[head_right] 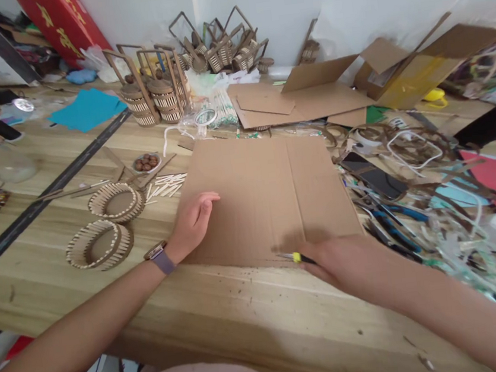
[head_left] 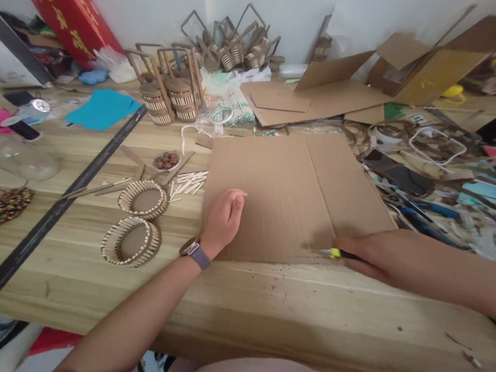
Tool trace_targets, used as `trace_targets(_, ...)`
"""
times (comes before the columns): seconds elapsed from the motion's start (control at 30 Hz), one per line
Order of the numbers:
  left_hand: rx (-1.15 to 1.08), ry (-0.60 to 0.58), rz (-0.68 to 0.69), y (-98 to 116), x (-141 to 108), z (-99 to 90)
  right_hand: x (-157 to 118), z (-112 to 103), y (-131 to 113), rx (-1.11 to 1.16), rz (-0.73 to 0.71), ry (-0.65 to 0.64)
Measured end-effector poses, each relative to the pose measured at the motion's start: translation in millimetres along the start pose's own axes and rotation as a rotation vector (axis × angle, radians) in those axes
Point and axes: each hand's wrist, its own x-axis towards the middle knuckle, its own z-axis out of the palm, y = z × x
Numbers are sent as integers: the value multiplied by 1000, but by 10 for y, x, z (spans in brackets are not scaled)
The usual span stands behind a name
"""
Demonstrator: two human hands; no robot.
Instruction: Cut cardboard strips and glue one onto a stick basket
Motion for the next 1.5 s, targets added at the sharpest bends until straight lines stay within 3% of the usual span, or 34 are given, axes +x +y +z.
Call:
trace_targets(0.03, 6, 0, 4, 2, 1, 0, 102, -49, -133, 11, -30, -69)
trace_targets(0.17, 29, -9, 23, 9, 6, 3, 502, -158, -633, -59, -110, -83)
trace_targets(0.3, 47, -20, 27, 3, 9, 14, 729, -128, -839, -101, -151, -61)
trace_targets(1.13, 51, -30, 46, -21, 24, 32, 809, -198, -880, -143, -178, -101)
trace_targets(1.5, 86, -21, 79, -51, 27, 47, 817, -284, -915, -150, -145, -181)
